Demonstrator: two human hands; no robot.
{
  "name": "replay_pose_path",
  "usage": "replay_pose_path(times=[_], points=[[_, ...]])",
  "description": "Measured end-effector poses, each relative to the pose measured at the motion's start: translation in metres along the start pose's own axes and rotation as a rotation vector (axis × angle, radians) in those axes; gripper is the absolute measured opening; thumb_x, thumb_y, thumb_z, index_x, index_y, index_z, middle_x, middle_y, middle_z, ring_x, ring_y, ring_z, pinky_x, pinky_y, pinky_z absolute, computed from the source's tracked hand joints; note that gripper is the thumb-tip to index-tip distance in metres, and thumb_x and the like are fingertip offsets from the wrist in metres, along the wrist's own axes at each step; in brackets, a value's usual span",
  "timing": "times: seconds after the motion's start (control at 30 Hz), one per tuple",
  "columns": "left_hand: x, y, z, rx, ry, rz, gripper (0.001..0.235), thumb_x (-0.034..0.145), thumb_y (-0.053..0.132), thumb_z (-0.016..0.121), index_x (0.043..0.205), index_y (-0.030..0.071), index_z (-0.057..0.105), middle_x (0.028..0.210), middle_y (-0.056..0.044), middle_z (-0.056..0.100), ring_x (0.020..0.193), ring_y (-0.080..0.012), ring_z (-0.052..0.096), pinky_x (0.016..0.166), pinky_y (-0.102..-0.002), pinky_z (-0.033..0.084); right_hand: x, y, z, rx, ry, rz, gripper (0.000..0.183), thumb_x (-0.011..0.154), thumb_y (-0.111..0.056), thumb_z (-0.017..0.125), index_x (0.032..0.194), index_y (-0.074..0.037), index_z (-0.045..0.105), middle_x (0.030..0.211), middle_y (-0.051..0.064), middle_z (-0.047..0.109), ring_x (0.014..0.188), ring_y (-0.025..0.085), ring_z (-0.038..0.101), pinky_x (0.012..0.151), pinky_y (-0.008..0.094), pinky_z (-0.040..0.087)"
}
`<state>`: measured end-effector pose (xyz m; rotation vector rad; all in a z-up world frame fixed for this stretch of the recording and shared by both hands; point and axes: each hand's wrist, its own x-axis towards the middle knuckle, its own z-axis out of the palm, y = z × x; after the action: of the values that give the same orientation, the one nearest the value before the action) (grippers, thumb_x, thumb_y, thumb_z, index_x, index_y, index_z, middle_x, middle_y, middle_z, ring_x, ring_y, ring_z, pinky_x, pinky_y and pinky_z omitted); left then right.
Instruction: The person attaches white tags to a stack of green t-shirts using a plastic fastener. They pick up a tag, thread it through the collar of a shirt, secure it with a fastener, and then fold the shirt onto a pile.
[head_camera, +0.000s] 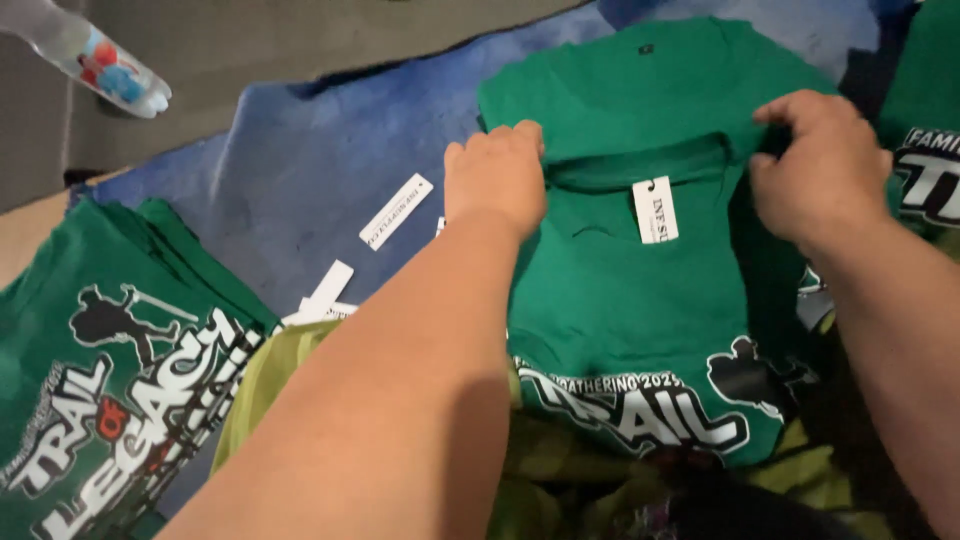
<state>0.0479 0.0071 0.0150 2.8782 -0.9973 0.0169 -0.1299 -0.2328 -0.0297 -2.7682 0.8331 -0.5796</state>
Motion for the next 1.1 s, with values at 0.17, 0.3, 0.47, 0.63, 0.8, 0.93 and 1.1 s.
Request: replay_pose_path(times=[0.17, 0.3, 0.47, 0.63, 0.8, 0.93, 1.1], points=[[0.017, 0.000, 0.016, 0.098, -0.050, 0.097, 0.045, 0.092, 0.014, 0.056, 0.136, 0.019, 0.048, 0.140, -0.004, 0.050, 0.129, -0.0287, 0.045, 0.104, -0.050, 0.037, 0.013, -0.020, -0.006, -0.004, -0.242, 0.031, 0.085, 0.077, 0.005, 0.066, 0.156, -0.016, 0.043, 0.166, 0.022, 0.028, 0.145, 0.045, 0.030, 0.103, 0.063, 0.024], [0.024, 0.005, 0.019, 0.146, -0.139, 0.128, 0.072, 0.092, 0.011, 0.055, 0.160, 0.020, 0.032, 0.145, -0.008, 0.052, 0.140, -0.0300, 0.044, 0.112, -0.058, 0.029, 0.015, -0.017, 0.006, -0.025, -0.341, -0.002, 0.086, 0.078, 0.003, 0.059, 0.158, -0.023, 0.039, 0.167, 0.013, 0.032, 0.149, 0.045, 0.025, 0.111, 0.066, 0.014], [0.023, -0.010, 0.022, 0.191, -0.077, 0.143, 0.023, 0.090, 0.016, 0.060, 0.113, 0.019, 0.065, 0.108, -0.007, 0.071, 0.103, -0.0309, 0.061, 0.096, -0.049, 0.036, 0.027, -0.002, 0.006, -0.258, -0.291, 0.028, 0.082, 0.074, -0.022, 0.077, 0.153, -0.025, 0.056, 0.116, 0.015, 0.069, 0.106, 0.040, 0.060, 0.097, 0.053, 0.029], [0.002, -0.023, 0.003, -0.482, -0.230, -0.130, 0.046, 0.068, 0.031, 0.086, 0.107, 0.010, 0.073, 0.103, -0.007, 0.075, 0.096, -0.0262, 0.071, 0.090, -0.037, 0.057, 0.016, -0.017, -0.031, 0.249, -0.303, 0.375, 0.042, 0.080, -0.001, 0.085, 0.119, 0.002, 0.070, 0.091, 0.021, 0.070, 0.069, 0.033, 0.068, 0.064, 0.046, 0.056], [-0.034, -0.014, -0.021, -1.328, -0.297, -0.589, 0.085, 0.072, 0.038, 0.074, 0.145, -0.002, 0.054, 0.147, -0.018, 0.062, 0.135, -0.0289, 0.061, 0.112, -0.041, 0.049, 0.018, -0.001, -0.032, 0.268, -0.446, 0.503, 0.028, 0.086, -0.014, 0.081, 0.096, 0.010, 0.070, 0.090, 0.022, 0.069, 0.079, 0.034, 0.064, 0.075, 0.046, 0.051], [-0.063, -0.013, -0.034, -1.407, -0.346, -0.697, 0.043, 0.077, 0.011, 0.068, 0.118, 0.001, 0.074, 0.111, -0.013, 0.077, 0.098, -0.0252, 0.071, 0.089, -0.037, 0.056, 0.015, 0.004, -0.038, 0.276, -0.554, 0.505, 0.031, 0.081, 0.001, 0.073, 0.112, 0.007, 0.073, 0.100, 0.024, 0.074, 0.089, 0.037, 0.067, 0.082, 0.046, 0.052], [-0.083, -0.016, -0.029, -1.551, -0.430, -0.711, 0.037, 0.083, 0.004, 0.067, 0.119, -0.006, 0.072, 0.111, -0.021, 0.076, 0.095, -0.0298, 0.071, 0.087, -0.038, 0.056, 0.006, -0.004, -0.040, 0.172, -0.770, 0.486, 0.052, 0.080, -0.022, 0.083, 0.116, 0.016, 0.075, 0.106, 0.026, 0.079, 0.086, 0.038, 0.073, 0.081, 0.043, 0.058]])
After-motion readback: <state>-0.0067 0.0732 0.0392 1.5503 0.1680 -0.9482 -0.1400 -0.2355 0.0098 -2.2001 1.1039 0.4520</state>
